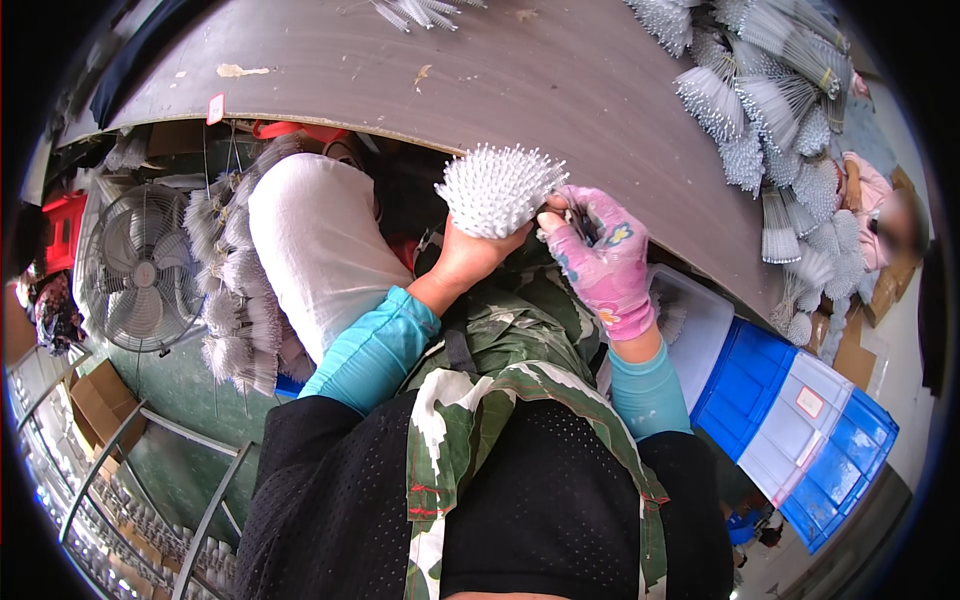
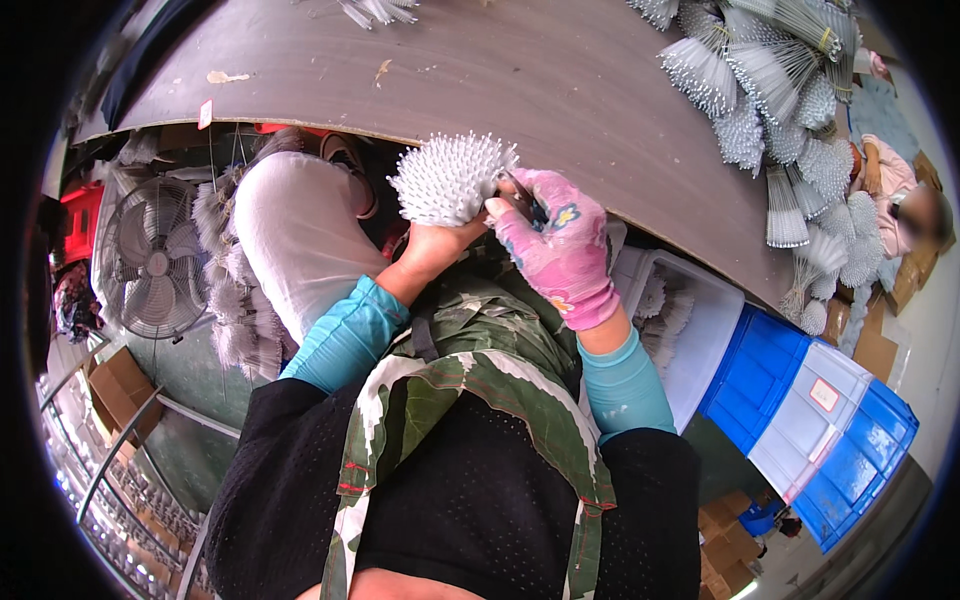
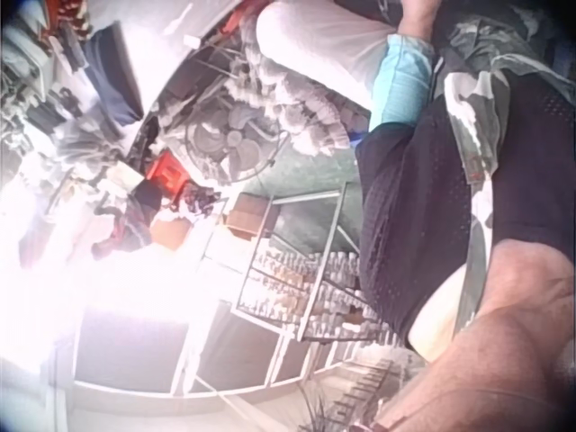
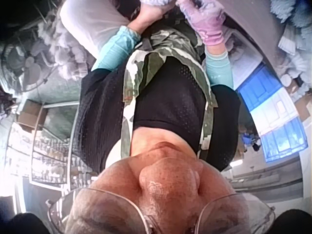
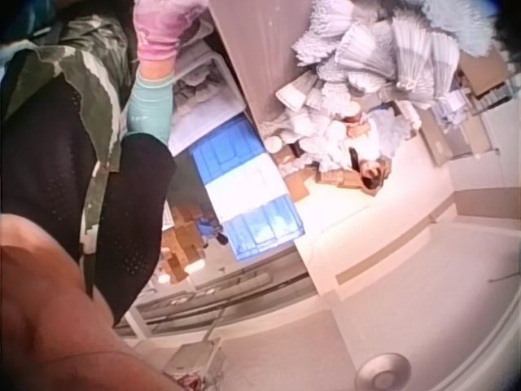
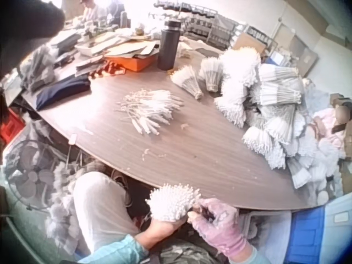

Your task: Assembling and inspecting shuttlecock components in a factory setting.

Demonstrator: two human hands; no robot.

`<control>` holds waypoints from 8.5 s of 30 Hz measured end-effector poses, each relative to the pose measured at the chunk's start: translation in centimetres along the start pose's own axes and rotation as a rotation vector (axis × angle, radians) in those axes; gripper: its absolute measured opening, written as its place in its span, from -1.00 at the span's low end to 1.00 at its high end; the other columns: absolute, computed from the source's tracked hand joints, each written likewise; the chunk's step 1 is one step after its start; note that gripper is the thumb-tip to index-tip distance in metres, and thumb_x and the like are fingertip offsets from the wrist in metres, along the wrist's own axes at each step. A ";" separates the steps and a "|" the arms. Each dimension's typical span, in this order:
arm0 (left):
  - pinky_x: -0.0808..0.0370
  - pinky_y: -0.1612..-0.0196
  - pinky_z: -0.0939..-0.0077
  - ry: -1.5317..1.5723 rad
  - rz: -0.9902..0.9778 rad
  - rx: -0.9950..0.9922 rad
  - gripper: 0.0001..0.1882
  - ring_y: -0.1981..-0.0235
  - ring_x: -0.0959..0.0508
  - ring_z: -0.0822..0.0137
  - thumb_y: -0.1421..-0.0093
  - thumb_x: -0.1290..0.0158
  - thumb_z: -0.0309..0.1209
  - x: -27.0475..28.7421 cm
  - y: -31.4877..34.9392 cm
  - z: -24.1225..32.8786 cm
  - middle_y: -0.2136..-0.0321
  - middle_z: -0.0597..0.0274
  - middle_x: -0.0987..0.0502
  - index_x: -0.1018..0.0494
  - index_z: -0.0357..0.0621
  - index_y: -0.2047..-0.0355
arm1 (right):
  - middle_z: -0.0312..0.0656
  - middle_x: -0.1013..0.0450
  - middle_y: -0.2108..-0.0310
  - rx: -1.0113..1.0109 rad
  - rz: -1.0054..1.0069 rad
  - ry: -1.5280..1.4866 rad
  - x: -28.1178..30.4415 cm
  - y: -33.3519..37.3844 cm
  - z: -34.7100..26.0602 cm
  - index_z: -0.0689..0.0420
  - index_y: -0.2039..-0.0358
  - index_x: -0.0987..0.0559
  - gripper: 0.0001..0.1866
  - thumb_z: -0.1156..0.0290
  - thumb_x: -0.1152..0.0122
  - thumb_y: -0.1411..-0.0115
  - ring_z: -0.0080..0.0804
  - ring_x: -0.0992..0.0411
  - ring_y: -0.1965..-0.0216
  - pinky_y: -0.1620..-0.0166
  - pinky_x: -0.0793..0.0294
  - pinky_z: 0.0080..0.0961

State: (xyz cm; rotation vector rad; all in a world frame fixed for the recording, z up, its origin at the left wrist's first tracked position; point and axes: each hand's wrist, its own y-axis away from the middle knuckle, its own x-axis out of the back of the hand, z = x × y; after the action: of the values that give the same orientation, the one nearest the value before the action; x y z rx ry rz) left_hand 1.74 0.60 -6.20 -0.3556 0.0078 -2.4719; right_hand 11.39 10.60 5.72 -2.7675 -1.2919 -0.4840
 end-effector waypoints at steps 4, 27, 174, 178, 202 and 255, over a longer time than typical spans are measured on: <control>-0.40 0.03 0.41 -0.045 0.107 -0.033 -0.62 0.15 -0.52 0.25 0.05 -0.21 -0.43 -0.2 0.2 0.7 0.19 0.20 -0.54 -0.49 -0.13 0.16 | -0.23 -0.50 0.39 0.109 -0.002 0.285 -0.2 -0.8 0.0 0.28 0.31 -0.50 -0.85 0.59 -0.21 -0.07 -0.55 -0.46 0.40 0.31 -0.44 -0.64; -0.43 0.06 0.46 0.081 0.132 -0.066 -0.61 0.14 -0.53 0.32 0.07 -0.19 -0.55 -0.2 0.3 -0.2 0.18 0.20 -0.55 -0.48 -0.17 0.15 | -0.17 -0.46 0.46 0.420 -0.174 0.508 0.7 -0.8 -1.4 0.20 0.32 -0.49 -0.71 0.61 -0.28 0.12 -0.32 -0.48 0.43 0.30 -0.46 -0.49; -0.35 -0.07 0.43 -0.043 0.154 -0.137 -0.48 -0.01 -0.47 0.26 -0.01 -0.22 -0.38 -0.6 0.0 -2.2 0.03 0.11 -0.48 -0.38 -0.20 0.00 | -0.31 -0.52 0.46 -0.457 -0.192 -0.134 1.3 0.2 -1.1 0.19 0.29 -0.56 -0.84 0.37 -0.18 -0.18 -0.74 -0.35 0.52 0.50 -0.30 -0.76; -0.35 -0.07 0.43 -0.002 0.133 -0.032 -0.43 -0.02 -0.46 0.25 -0.01 -0.24 -0.35 -0.9 0.4 -1.9 0.04 0.10 -0.48 -0.34 -0.24 -0.02 | -0.33 -0.48 0.50 -0.425 -0.192 -0.116 1.4 0.9 -0.5 0.19 0.28 -0.56 -0.78 0.29 -0.13 -0.22 -0.75 -0.31 0.57 0.53 -0.27 -0.77; -0.38 -0.03 0.45 0.059 0.142 -0.002 -0.38 0.02 -0.49 0.27 0.02 -0.26 -0.33 -0.6 0.6 -1.7 0.07 0.10 -0.50 -0.29 -0.22 -0.04 | -0.37 -0.36 0.71 -0.569 -0.427 -0.167 2.2 -0.8 -1.3 0.23 0.41 -0.56 -0.58 0.10 0.02 -0.29 -0.74 -0.22 0.72 0.66 -0.10 -0.78; -0.43 0.07 0.42 0.047 0.147 0.047 -0.42 0.12 -0.55 0.20 0.04 -0.28 -0.29 -0.5 0.5 -1.8 0.17 0.08 -0.54 -0.32 -0.17 0.04 | -0.39 -0.34 0.72 -0.601 -0.538 0.015 3.3 -1.7 -1.2 0.20 0.45 -0.56 -0.58 0.08 -0.01 -0.26 -0.74 -0.21 0.70 0.62 -0.14 -0.76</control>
State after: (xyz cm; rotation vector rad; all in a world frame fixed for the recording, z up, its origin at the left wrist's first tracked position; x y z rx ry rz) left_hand 1.99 0.36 -8.13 -0.2675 -0.0045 -2.3302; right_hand 11.75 13.97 7.72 -2.7732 -2.2051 -1.0744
